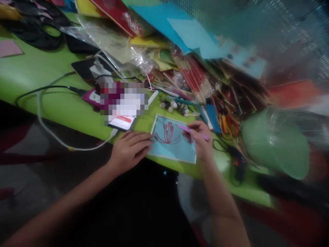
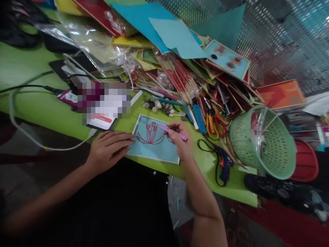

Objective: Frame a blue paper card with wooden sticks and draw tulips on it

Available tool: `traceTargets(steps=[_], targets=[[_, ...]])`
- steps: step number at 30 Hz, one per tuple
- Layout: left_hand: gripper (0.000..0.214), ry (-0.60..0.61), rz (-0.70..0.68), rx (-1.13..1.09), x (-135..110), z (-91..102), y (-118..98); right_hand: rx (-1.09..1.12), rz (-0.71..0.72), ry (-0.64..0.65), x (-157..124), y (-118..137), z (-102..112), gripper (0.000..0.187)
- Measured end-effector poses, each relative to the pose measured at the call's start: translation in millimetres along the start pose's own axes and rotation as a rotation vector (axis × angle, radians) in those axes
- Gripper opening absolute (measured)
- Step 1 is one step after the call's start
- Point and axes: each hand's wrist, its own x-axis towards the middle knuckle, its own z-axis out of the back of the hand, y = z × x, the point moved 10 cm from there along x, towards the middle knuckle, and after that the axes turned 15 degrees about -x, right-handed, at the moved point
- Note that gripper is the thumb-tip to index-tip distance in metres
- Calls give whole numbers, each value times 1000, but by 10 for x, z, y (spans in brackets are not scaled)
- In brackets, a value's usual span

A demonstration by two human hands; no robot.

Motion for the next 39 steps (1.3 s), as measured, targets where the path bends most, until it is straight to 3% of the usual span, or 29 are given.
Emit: traceTargets(steps=[5,13,21,31,39], targets=[[18,-103,-50,130,-60,-34,31,-83,-32,10,17,-48,-104,29],[21,-139,-251,188,-35,-3,-185,-197,-43,6,2,-122,-82,22],[24,-119,-197,158,-43,-17,-114,-230,-64,18,-12,-113,-92,19],[7,-146,-283,231,-17,2,-221,-232,-56,34,-21,-63,-101,16],[6,-152,-291,221,-28,4,-225,-257,-52,45,-21,-74,-109,16]])
